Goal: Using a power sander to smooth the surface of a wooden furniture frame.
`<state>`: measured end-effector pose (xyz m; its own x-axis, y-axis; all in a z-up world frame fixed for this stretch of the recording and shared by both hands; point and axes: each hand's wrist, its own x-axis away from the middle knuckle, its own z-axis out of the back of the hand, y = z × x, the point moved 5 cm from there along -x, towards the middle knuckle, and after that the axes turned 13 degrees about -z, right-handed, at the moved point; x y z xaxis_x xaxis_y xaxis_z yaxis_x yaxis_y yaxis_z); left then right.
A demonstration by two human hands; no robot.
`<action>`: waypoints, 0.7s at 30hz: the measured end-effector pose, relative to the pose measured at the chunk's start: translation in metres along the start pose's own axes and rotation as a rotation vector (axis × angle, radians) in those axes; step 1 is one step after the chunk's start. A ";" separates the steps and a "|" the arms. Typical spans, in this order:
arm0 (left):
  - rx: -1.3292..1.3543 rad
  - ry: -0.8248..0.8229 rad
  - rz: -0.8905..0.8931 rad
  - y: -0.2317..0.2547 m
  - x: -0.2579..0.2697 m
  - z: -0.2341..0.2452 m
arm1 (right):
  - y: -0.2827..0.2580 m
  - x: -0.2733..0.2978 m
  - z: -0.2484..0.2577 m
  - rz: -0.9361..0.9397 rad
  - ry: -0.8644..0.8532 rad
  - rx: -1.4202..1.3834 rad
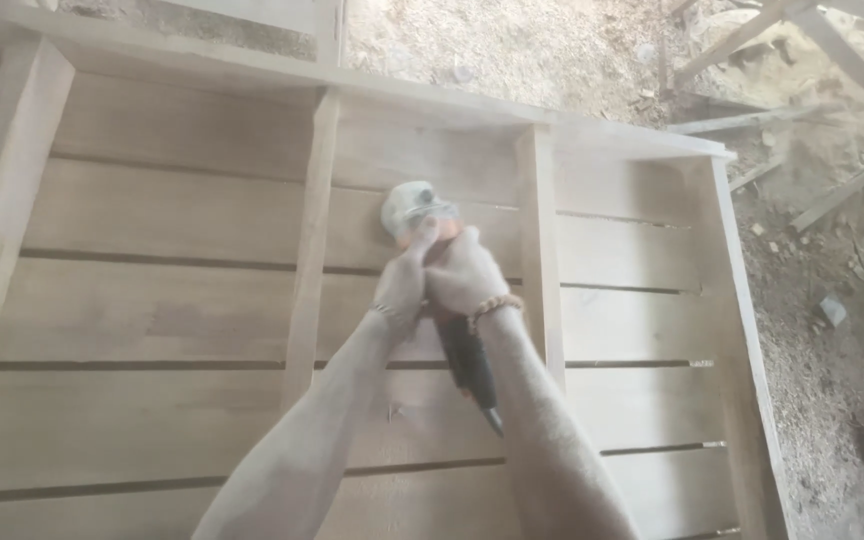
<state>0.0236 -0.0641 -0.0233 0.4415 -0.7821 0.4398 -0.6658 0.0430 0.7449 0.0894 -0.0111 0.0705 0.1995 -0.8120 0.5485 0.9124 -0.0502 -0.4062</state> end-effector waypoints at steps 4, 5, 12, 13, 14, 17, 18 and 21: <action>-0.105 -0.087 -0.009 -0.046 -0.042 -0.048 | 0.052 -0.045 0.025 0.069 0.104 -0.091; -0.267 -0.078 0.009 -0.056 -0.047 -0.055 | 0.070 -0.063 0.026 0.134 0.153 -0.094; -0.505 -0.152 0.118 -0.029 -0.015 -0.062 | 0.064 -0.039 0.035 0.079 0.145 -0.175; -0.440 -0.122 0.089 -0.026 -0.015 -0.051 | 0.057 -0.033 0.028 0.022 0.132 -0.152; -0.376 -0.091 0.060 -0.022 -0.015 -0.041 | 0.050 -0.026 0.022 -0.035 0.120 -0.128; -0.168 -0.061 -0.019 -0.005 -0.018 0.003 | 0.007 -0.024 -0.010 0.034 0.057 -0.120; -0.170 -0.060 -0.025 0.016 -0.005 0.008 | 0.001 -0.025 -0.016 0.040 0.057 -0.122; -0.051 0.101 0.111 0.031 0.018 0.025 | -0.011 -0.020 -0.028 0.070 0.052 0.002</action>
<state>-0.0047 -0.0924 -0.0048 0.4267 -0.7046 0.5671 -0.6834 0.1595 0.7124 0.0650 -0.0109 0.0437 0.2442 -0.8428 0.4797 0.8974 0.0090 -0.4412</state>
